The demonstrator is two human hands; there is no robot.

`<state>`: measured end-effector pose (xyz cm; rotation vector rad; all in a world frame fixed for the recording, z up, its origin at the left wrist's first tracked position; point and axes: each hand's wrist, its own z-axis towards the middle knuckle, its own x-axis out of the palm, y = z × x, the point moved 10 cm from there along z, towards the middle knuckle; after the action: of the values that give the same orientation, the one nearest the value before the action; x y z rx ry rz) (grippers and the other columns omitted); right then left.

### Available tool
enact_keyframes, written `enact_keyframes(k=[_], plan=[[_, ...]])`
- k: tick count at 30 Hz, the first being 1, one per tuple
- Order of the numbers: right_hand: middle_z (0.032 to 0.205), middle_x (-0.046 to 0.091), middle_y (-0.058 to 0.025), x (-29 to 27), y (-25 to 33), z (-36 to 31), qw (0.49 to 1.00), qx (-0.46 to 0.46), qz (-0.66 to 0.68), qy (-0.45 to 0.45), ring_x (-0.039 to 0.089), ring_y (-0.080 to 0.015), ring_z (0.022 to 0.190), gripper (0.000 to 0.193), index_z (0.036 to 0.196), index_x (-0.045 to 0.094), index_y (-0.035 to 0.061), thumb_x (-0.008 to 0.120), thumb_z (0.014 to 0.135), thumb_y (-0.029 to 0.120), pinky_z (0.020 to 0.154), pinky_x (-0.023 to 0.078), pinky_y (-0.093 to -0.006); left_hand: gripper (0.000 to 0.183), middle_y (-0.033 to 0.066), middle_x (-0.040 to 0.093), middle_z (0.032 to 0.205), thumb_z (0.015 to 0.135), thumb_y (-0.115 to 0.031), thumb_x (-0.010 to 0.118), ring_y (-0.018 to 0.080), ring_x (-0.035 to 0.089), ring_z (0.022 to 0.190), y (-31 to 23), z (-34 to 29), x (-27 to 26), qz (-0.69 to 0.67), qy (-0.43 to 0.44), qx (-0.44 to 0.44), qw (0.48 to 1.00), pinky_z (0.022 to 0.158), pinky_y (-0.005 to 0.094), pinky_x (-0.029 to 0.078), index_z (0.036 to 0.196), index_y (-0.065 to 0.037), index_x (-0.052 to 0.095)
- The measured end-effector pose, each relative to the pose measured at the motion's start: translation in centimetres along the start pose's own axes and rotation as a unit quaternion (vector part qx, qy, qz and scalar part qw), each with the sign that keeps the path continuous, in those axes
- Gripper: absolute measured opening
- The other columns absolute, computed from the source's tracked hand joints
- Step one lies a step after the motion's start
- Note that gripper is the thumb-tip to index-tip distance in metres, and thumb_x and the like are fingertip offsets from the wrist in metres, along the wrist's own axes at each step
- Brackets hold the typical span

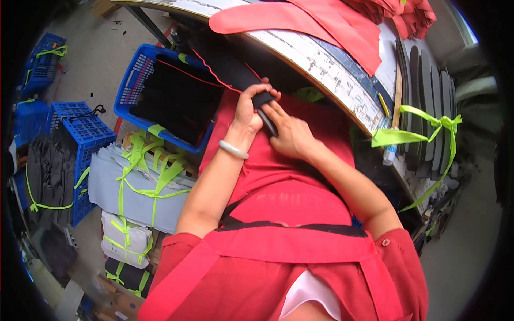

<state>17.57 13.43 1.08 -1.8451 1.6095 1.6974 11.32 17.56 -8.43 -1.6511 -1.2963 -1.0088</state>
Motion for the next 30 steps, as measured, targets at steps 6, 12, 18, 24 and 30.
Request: enact_keyframes(k=[6, 12, 18, 24, 30], plan=[[0.135, 0.05, -0.014, -0.2, 0.4, 2.6, 1.0, -0.004, -0.011, -0.001, 0.064, -0.0397, 0.096, 0.058, 0.127, 0.049, 0.0092, 0.058, 0.07, 0.01, 0.079, 0.053, -0.0499, 0.022, 0.0088, 0.063, 0.091, 0.092, -0.012, 0.059, 0.0245, 0.062, 0.092, 0.8, -0.8, 0.5, -0.038, -0.011, -0.045, 0.998, 0.099, 0.0426, 0.048, 0.109, 0.001, 0.056], [0.128, 0.057, -0.0124, 0.5, 0.1, 4.0, 0.999, 0.005, -0.047, 0.013, 0.065, -0.0387, 0.091, 0.051, 0.123, 0.052, 0.0098, 0.058, 0.073, 0.008, 0.075, 0.054, -0.0494, 0.014, 0.0075, 0.062, 0.083, 0.088, -0.008, 0.063, 0.0208, 0.062, 0.082, 0.0, 0.2, -0.3, -0.013, -0.007, -0.004, 1.0, 0.091, 0.0385, 0.052, 0.099, -0.001, 0.058], [0.134, 0.053, -0.0128, -0.2, 0.7, 1.5, 0.999, 0.01, -0.023, 0.02, 0.064, -0.0396, 0.093, 0.054, 0.126, 0.051, 0.011, 0.059, 0.072, 0.01, 0.076, 0.054, -0.0495, 0.019, 0.01, 0.06, 0.084, 0.083, -0.003, 0.058, 0.0247, 0.061, 0.084, 0.0, -0.6, 0.3, -0.06, 0.007, -0.04, 0.997, 0.096, 0.0418, 0.05, 0.102, -0.001, 0.055], [0.136, 0.05, -0.0111, -0.2, -0.1, 4.6, 0.999, -0.006, -0.047, -0.022, 0.066, -0.0374, 0.091, 0.055, 0.127, 0.053, 0.0148, 0.058, 0.072, 0.007, 0.077, 0.055, -0.0495, 0.015, 0.0096, 0.061, 0.09, 0.088, -0.01, 0.058, 0.0254, 0.061, 0.089, 1.0, -0.2, 0.1, -0.012, -0.002, -0.04, 0.999, 0.099, 0.0431, 0.048, 0.099, -0.001, 0.056], [0.124, 0.058, -0.0158, -0.4, 0.5, 1.3, 0.998, 0.0, -0.066, 0.017, 0.067, -0.0368, 0.091, 0.049, 0.124, 0.054, 0.0102, 0.055, 0.075, 0.01, 0.078, 0.055, -0.047, 0.016, 0.0103, 0.063, 0.088, 0.087, -0.009, 0.062, 0.0247, 0.063, 0.087, -0.4, -0.5, 0.1, -0.017, -0.048, -0.011, 0.999, 0.092, 0.0421, 0.052, 0.1, -0.001, 0.057]])
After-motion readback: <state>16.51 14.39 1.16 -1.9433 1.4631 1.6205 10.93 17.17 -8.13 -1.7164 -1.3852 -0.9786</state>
